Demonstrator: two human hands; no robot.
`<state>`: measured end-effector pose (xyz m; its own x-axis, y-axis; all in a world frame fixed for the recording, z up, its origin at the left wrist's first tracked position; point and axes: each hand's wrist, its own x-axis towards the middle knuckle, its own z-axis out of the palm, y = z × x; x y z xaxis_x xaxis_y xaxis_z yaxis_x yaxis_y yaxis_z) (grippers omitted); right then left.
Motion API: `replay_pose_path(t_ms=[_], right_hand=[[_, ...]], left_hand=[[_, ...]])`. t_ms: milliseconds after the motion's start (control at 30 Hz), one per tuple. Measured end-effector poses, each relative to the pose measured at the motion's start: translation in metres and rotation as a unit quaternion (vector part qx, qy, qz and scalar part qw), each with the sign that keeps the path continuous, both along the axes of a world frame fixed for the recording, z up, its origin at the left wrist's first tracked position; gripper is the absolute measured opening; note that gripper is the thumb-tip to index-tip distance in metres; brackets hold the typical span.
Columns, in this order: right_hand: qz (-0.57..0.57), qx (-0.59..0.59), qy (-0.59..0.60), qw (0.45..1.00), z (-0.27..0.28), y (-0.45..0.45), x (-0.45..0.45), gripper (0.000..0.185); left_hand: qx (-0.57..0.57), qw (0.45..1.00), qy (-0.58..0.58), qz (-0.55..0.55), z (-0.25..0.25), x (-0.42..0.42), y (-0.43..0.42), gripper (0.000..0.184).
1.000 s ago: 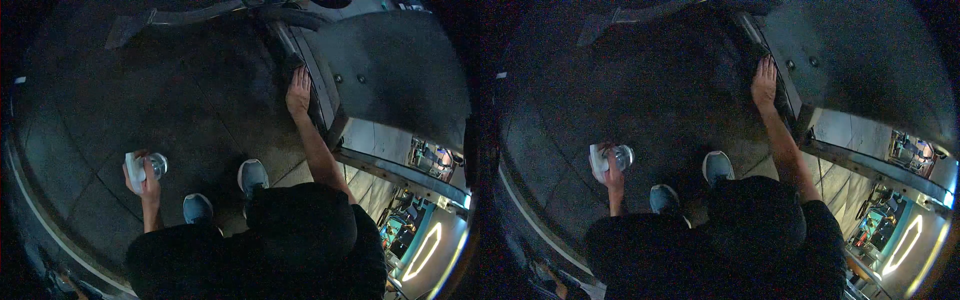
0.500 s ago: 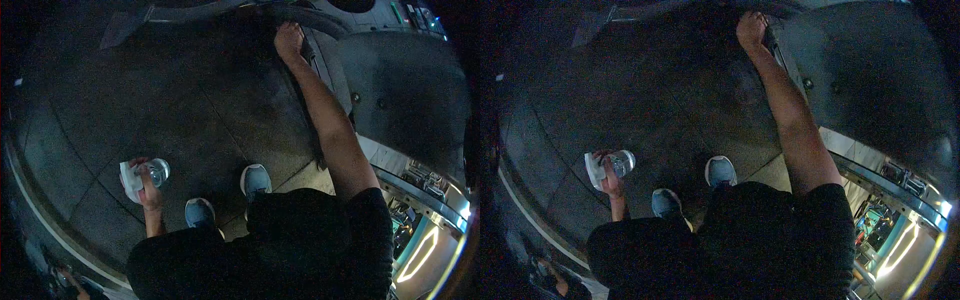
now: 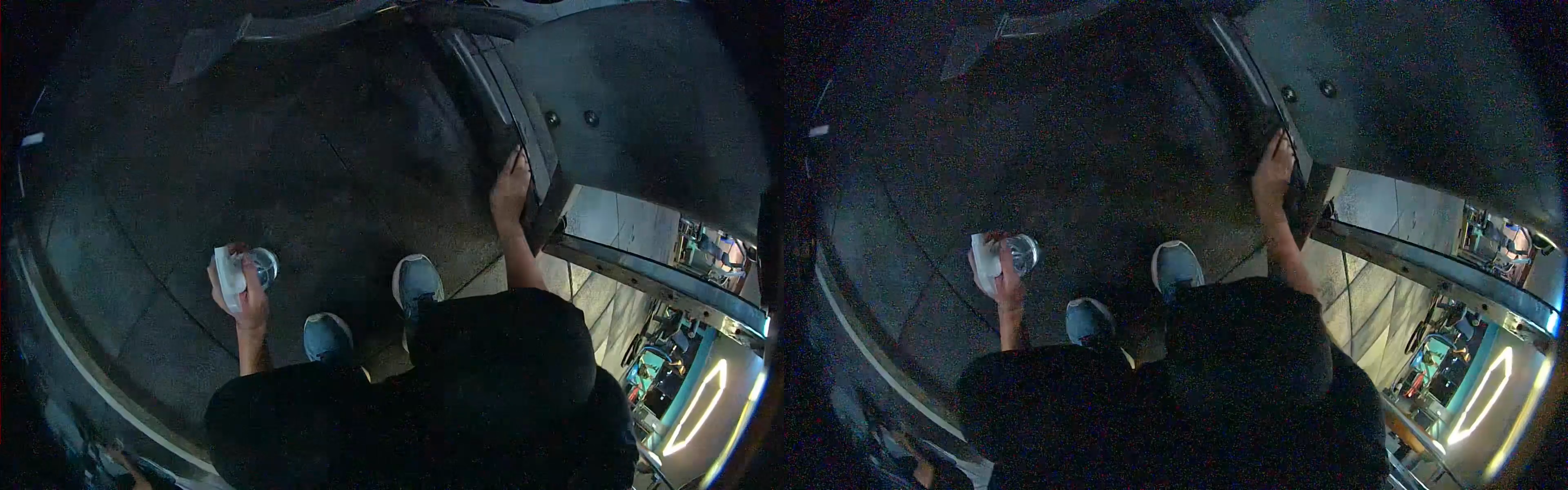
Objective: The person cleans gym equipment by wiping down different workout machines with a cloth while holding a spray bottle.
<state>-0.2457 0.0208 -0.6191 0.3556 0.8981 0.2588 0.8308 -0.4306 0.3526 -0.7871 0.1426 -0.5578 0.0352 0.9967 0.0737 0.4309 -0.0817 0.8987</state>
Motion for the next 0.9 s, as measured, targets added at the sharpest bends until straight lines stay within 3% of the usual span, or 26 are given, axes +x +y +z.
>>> replay_pose_path(t_ms=[67,133,167,233,300,367,467,533,567,633,667,733,833,900], right_hand=[[-0.015,-0.021,-0.006,1.000,0.001,0.010,-0.001,0.057],[-0.149,0.144,0.235,0.950,0.005,0.062,0.000,0.061],[-0.150,0.144,0.236,0.949,-0.002,0.076,0.010,0.061],[0.030,0.098,0.036,0.994,-0.021,0.105,0.028,0.060],[-0.013,0.056,0.092,0.994,-0.012,0.159,0.020,0.060],[-0.060,-0.011,0.195,0.979,-0.001,0.223,0.022,0.048],[-0.005,-0.056,0.141,0.988,-0.033,0.296,0.036,0.038],[-0.133,-0.080,0.076,0.985,-0.039,0.327,0.025,0.033],[-0.131,-0.080,0.082,0.985,-0.039,0.326,0.028,0.033],[0.019,-0.090,0.102,0.990,-0.030,0.319,0.046,0.040],[0.020,-0.088,0.105,0.990,-0.030,0.311,0.046,0.040],[0.102,0.089,0.130,0.982,-0.030,0.292,0.041,0.048],[0.020,0.063,0.123,0.990,-0.009,0.241,0.023,0.061],[0.051,0.087,0.058,0.993,-0.020,0.199,0.036,0.061]], left_hand=[[-0.009,1.000,-0.017,-0.002,0.006,-0.004,0.001,0.021],[-0.016,0.999,-0.034,-0.007,0.005,0.000,0.002,0.022],[-0.025,0.999,-0.042,0.017,0.006,0.002,0.001,0.022],[-0.034,0.997,-0.048,0.040,0.003,0.003,-0.001,0.023],[-0.001,0.997,-0.060,0.042,-0.006,0.001,-0.001,0.024],[-0.024,0.993,-0.094,0.069,-0.012,0.000,-0.005,0.024],[-0.021,0.987,-0.130,0.093,-0.037,-0.008,-0.013,0.023],[0.008,0.987,-0.127,0.093,-0.046,-0.012,-0.014,0.023],[-0.013,0.991,-0.100,0.091,-0.044,-0.012,-0.016,0.023],[-0.019,0.995,-0.030,0.092,-0.036,-0.010,-0.015,0.025],[-0.016,0.995,-0.027,0.092,-0.030,-0.012,-0.014,0.025],[-0.003,0.999,0.036,0.011,-0.016,-0.011,-0.003,0.024],[0.006,0.999,-0.042,0.031,-0.003,-0.001,0.004,0.023],[-0.006,0.997,-0.069,0.017,-0.002,-0.003,0.003,0.023]])
